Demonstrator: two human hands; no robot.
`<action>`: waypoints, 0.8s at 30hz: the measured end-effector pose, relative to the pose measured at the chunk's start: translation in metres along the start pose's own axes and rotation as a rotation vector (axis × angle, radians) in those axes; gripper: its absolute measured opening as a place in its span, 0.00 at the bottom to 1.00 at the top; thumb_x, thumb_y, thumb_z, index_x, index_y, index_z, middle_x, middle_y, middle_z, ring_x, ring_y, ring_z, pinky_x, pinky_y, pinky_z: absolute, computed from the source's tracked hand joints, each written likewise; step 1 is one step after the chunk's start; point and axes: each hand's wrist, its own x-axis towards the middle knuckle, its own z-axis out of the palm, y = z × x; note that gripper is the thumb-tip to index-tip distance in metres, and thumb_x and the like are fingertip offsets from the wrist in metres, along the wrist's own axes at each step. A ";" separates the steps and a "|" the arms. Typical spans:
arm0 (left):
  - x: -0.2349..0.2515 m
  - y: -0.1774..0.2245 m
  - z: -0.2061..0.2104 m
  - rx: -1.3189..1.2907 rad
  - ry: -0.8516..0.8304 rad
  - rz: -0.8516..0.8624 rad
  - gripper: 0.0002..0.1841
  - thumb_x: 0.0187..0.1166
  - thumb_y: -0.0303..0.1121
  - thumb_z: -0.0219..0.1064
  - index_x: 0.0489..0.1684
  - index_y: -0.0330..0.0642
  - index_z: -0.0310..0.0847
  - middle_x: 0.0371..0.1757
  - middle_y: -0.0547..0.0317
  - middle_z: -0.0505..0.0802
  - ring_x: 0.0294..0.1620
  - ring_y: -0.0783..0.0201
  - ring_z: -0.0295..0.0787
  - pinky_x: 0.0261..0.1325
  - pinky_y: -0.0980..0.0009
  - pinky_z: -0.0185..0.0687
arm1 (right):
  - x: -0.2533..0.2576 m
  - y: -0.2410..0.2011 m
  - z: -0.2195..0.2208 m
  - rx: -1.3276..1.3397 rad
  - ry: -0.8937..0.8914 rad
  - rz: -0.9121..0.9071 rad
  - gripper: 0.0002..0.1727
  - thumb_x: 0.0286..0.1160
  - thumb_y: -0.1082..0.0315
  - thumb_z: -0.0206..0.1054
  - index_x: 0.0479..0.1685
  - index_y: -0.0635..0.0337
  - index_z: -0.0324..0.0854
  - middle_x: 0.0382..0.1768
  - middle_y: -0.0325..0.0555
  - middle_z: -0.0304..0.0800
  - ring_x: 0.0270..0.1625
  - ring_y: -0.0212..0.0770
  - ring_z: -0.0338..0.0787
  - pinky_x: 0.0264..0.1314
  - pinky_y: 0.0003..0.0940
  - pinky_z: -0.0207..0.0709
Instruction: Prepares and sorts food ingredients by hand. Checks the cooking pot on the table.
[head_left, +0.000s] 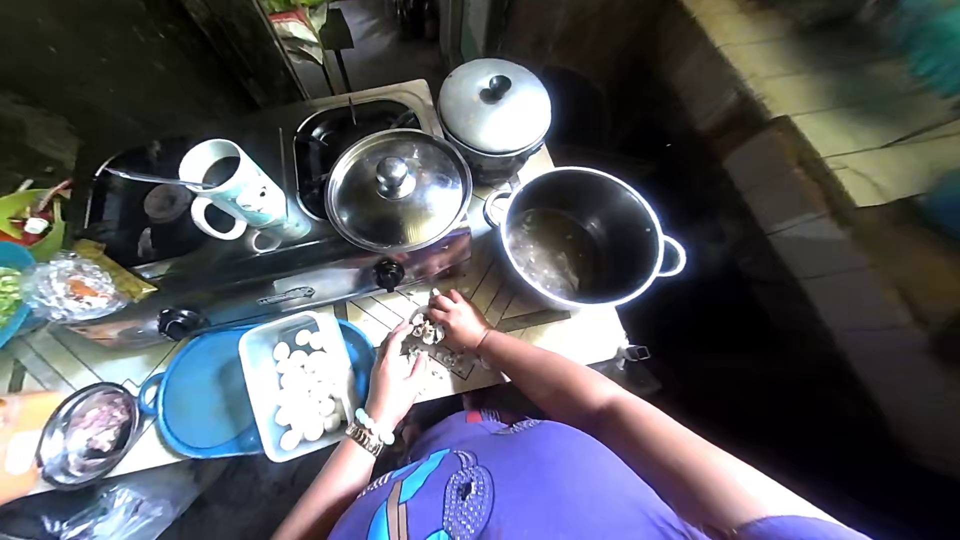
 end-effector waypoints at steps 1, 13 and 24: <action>-0.008 -0.008 0.002 -0.008 0.035 0.079 0.28 0.73 0.25 0.67 0.73 0.20 0.73 0.80 0.29 0.77 0.84 0.46 0.72 0.85 0.57 0.67 | 0.001 0.003 -0.001 -0.005 0.015 -0.004 0.19 0.63 0.74 0.73 0.56 0.71 0.89 0.67 0.67 0.86 0.73 0.71 0.80 0.75 0.61 0.72; -0.077 -0.088 0.039 0.152 0.138 0.250 0.47 0.76 0.49 0.67 0.79 0.08 0.56 0.81 0.11 0.66 0.88 0.32 0.60 0.89 0.54 0.59 | -0.013 0.001 -0.033 0.403 0.399 0.097 0.17 0.49 0.67 0.84 0.32 0.72 0.88 0.54 0.61 0.92 0.55 0.50 0.92 0.58 0.48 0.84; -0.047 -0.034 0.081 0.548 0.217 -0.197 0.72 0.63 0.76 0.63 0.83 0.05 0.39 0.85 0.06 0.50 0.88 0.16 0.44 0.91 0.36 0.36 | -0.051 0.003 -0.059 0.585 0.452 0.243 0.13 0.58 0.66 0.77 0.36 0.68 0.89 0.54 0.50 0.91 0.55 0.32 0.88 0.61 0.30 0.81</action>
